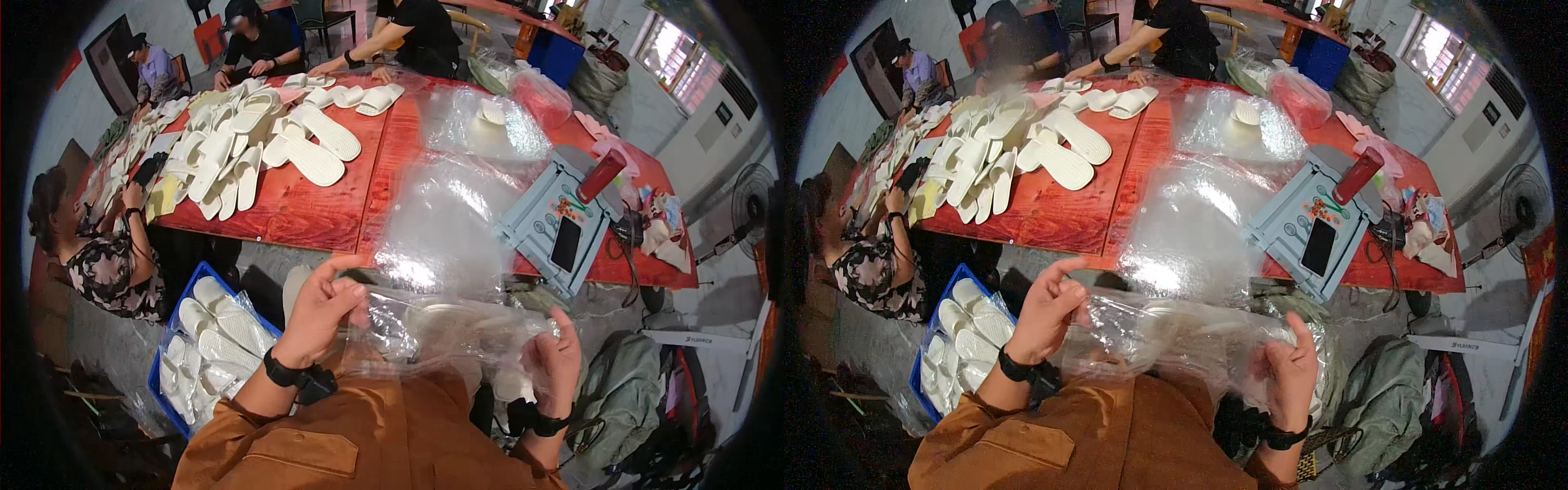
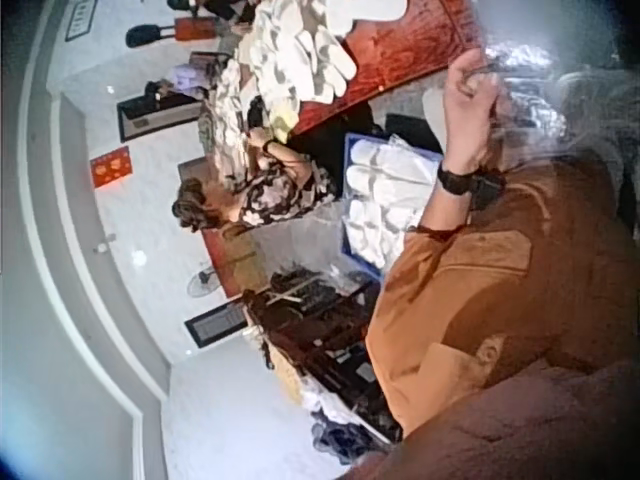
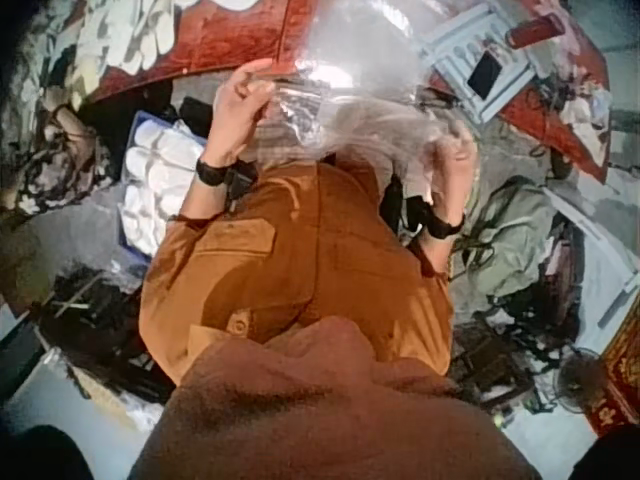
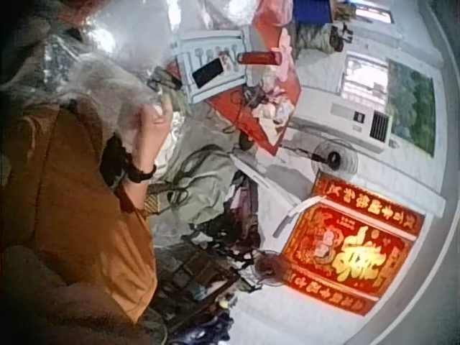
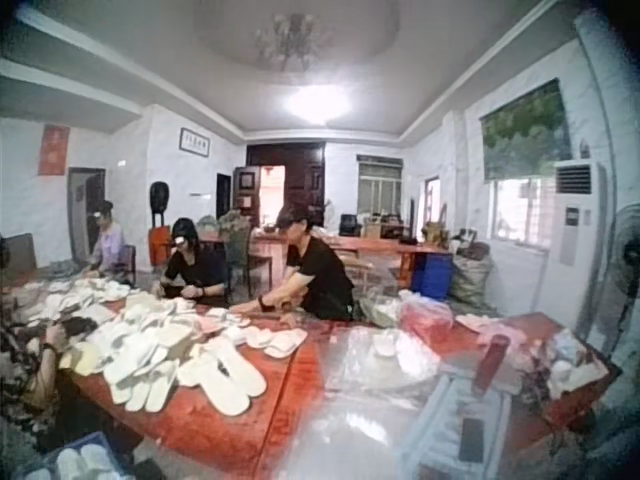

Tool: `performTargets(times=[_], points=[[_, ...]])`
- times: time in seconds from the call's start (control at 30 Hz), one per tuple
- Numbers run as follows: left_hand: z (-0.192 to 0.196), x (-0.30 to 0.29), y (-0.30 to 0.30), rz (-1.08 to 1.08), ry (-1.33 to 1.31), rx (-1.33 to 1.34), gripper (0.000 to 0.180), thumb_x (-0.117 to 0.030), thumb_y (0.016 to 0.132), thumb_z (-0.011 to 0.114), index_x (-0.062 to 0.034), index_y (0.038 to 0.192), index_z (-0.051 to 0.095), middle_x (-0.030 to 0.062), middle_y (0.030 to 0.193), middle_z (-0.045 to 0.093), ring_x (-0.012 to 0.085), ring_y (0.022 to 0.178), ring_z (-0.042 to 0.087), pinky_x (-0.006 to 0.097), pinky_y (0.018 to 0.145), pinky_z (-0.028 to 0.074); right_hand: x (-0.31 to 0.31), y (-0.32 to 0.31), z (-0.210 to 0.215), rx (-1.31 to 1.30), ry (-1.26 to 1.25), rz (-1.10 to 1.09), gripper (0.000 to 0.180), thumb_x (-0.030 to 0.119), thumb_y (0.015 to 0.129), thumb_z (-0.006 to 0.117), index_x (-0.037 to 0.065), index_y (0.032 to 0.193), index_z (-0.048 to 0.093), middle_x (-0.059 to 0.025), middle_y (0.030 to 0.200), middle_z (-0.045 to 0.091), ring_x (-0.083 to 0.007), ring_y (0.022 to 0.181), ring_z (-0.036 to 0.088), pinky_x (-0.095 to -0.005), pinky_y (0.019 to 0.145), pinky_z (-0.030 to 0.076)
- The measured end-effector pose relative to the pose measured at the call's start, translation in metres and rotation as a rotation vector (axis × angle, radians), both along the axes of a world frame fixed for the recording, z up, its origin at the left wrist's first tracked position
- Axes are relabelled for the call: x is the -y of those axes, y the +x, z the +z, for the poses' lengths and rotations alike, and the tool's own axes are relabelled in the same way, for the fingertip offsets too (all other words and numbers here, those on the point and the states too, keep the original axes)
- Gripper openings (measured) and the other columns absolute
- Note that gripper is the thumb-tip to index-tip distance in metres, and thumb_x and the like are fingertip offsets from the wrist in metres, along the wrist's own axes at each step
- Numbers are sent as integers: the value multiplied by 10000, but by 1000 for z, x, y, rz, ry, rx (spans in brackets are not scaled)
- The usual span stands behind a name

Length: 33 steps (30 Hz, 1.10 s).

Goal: Packing pairs of slippers into plastic bags for shipping or storage.

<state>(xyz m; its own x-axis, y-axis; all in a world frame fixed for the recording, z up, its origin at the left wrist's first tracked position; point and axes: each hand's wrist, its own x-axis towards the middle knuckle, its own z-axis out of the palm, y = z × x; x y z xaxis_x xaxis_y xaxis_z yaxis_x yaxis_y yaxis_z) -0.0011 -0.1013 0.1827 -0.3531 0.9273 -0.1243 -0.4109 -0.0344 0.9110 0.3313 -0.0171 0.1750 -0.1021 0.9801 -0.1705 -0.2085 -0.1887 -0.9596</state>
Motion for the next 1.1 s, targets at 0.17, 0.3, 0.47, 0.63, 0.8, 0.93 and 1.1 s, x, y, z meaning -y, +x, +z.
performTargets(times=[0.17,0.3,0.47,0.63,0.8,0.93,1.1], points=[[-36,-44,-16,-124,-125,39,226,-62,959,602,-11,1178,582,8,842,611,98,724,612,256,617,540,-31,4,-28,-51,7,163,591,-88,868,610,-11,1428,435,-60,921,668,-123,805,643,-249,694,513],[-45,-74,-21,-149,-120,18,243,-69,957,612,-17,1193,590,-26,875,600,64,743,580,223,664,505,-54,1,-49,38,148,156,541,-138,853,613,2,1369,531,-6,1010,600,-112,879,624,-263,796,525],[-37,-84,-25,-307,-10,-584,300,-27,955,608,-5,1253,579,-28,933,565,58,779,539,226,715,480,-71,-1,-53,567,470,74,353,-90,864,618,21,1199,646,-58,954,608,-168,854,610,-309,789,514],[-37,-91,-25,-209,226,-1267,347,75,856,569,-10,1191,601,177,973,543,349,920,551,388,832,462,-78,-8,-54,919,922,-59,107,-32,878,611,4,974,642,-140,925,611,-293,881,596,-360,829,468],[-60,-93,-7,-124,271,-1264,364,37,858,615,-15,1216,569,151,998,545,302,964,548,407,853,454,-77,-17,-78,759,874,-227,61,-5,934,564,8,963,616,-135,1015,638,-253,995,602,-339,931,447],[-77,-104,13,56,273,-894,465,-18,868,686,-6,1306,531,94,1076,588,191,1015,554,359,836,460,-72,-11,-90,399,686,-75,95,-12,955,509,-2,965,603,-123,1081,667,-227,1003,625,-335,933,471],[-96,-112,-14,-380,66,-420,427,-82,920,692,-23,1317,547,-38,901,649,34,809,567,206,722,466,-75,-1,-103,265,390,-212,124,10,966,517,-1,1083,557,-124,1024,670,-197,909,650,-303,845,513]])
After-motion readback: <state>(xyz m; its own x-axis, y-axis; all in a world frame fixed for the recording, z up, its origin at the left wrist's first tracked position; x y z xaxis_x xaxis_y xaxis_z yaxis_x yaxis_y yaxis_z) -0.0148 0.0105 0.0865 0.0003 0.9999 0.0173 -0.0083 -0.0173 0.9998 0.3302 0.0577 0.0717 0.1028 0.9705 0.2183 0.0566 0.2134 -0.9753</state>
